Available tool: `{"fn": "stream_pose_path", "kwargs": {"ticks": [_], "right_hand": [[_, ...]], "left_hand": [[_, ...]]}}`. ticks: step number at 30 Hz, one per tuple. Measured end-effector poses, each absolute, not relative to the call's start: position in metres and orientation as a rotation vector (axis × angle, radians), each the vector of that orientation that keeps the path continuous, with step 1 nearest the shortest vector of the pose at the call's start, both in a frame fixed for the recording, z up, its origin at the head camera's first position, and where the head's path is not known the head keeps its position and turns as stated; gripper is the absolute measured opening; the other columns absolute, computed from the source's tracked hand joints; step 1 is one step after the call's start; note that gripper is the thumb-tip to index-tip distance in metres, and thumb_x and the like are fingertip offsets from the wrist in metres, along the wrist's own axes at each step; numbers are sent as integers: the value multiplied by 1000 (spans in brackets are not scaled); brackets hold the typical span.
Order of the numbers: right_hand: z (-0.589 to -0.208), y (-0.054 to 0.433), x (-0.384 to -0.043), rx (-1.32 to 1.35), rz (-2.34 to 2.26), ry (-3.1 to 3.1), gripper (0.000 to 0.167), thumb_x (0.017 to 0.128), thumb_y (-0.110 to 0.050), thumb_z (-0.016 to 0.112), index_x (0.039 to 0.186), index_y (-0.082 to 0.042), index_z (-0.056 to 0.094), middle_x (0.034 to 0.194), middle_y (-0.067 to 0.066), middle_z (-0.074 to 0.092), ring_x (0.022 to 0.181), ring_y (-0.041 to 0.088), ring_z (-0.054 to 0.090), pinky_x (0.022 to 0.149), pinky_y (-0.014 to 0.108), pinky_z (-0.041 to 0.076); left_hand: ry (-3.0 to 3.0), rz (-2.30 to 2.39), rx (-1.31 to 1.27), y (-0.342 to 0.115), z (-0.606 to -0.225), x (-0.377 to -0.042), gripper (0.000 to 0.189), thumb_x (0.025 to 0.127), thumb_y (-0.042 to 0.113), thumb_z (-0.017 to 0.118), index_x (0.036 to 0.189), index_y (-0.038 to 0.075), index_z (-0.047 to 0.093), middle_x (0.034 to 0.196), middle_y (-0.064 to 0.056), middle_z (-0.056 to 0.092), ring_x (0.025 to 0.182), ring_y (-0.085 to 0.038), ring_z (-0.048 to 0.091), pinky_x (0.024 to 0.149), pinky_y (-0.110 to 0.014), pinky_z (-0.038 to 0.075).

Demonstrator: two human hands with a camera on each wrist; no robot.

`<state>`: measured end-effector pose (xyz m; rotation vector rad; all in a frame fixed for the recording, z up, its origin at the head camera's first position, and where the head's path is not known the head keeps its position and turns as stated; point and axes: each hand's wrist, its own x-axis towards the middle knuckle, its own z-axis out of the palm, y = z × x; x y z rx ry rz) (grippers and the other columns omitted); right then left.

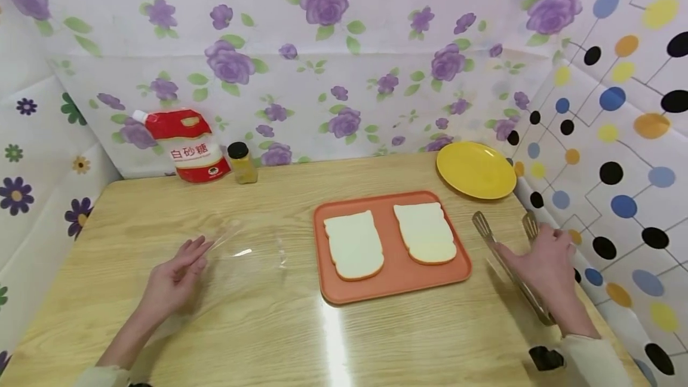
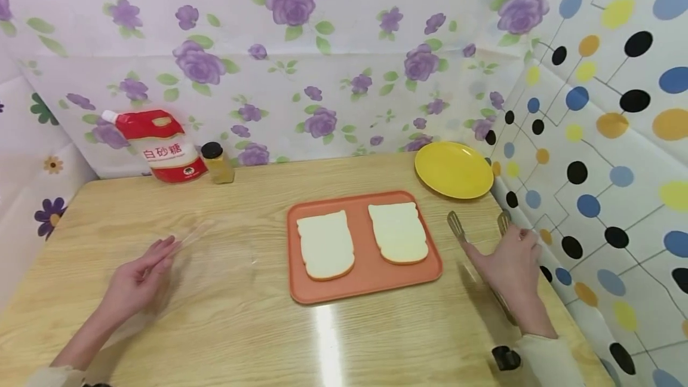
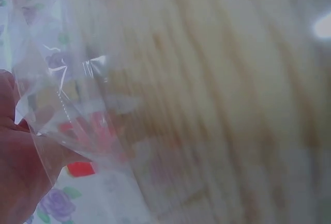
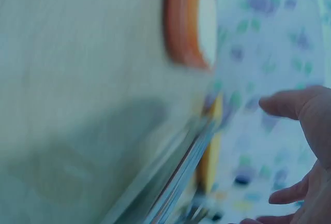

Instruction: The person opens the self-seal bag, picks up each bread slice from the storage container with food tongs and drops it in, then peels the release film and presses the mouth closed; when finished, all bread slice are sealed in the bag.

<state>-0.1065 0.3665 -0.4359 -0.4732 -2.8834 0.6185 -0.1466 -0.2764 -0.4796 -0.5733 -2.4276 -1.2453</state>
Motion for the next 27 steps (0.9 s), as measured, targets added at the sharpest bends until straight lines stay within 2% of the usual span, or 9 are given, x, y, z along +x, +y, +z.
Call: {"fn": "stream_pose_path", "kwargs": {"ticks": [2,4,8,12,16,19,21,24,27], "right_hand": [[-442,380,-105,-559,627,-2933,109,82,-59,74,128,27,26,124,55,20,113,69,25,73,73,38],[-446,389,-105,-620,634,-2985,120,79,-66,73,132,27,20,124,57,18,112,69,24,73,74,38],[-455,400,-105,-709,631,-3048,130,76,-70,72,135,28,11,122,58,19,109,69,28,77,74,39],[-464,407,-109,-709,677,-3060,127,79,-64,74,139,27,9,128,56,22,113,69,29,84,73,38],[-469,410,-114,-627,693,-3102,123,80,-64,72,140,27,16,131,54,27,115,66,38,87,70,42],[-469,411,-115,-551,656,-3116,116,81,-63,72,137,27,26,127,53,34,111,63,45,83,67,45],[-468,410,-114,-523,647,-3105,113,81,-61,73,138,26,27,126,52,36,109,62,46,81,68,46],[-467,406,-111,-495,644,-3077,113,82,-60,73,143,22,25,129,51,36,111,62,45,80,69,45],[-463,400,-107,-463,642,-3049,111,83,-62,71,146,17,26,130,48,37,111,61,45,77,69,45]], "left_hand": [[-2412,-1243,-571,-276,-482,-147,36,88,-12,67,124,-4,68,136,9,55,131,7,36,101,-9,31],[-2411,-1240,-573,-275,-484,-147,36,89,-12,67,124,-4,68,136,11,55,131,7,36,101,-8,31],[-2435,-1224,-580,-272,-485,-147,35,91,-8,67,125,-2,68,137,1,56,134,-3,39,102,-9,31],[-2447,-1222,-569,-274,-483,-144,34,92,-8,66,125,-2,68,135,-17,58,135,-9,39,103,-10,30],[-2443,-1204,-576,-277,-480,-142,34,92,-8,65,126,-2,68,132,-27,58,134,-2,36,103,-10,30],[-2437,-1173,-587,-277,-480,-143,33,92,-7,66,125,-2,68,134,-22,59,135,-6,37,101,-9,31],[-2431,-1159,-592,-275,-480,-143,33,92,-7,66,125,-2,69,135,-17,59,135,-11,39,99,-8,32],[-2410,-1153,-604,-274,-482,-144,34,91,-8,67,123,-1,70,135,-9,59,134,-7,39,98,-8,33],[-2409,-1147,-610,-273,-483,-144,34,91,-8,67,124,-1,69,135,-13,59,133,0,36,100,-8,32]]}}
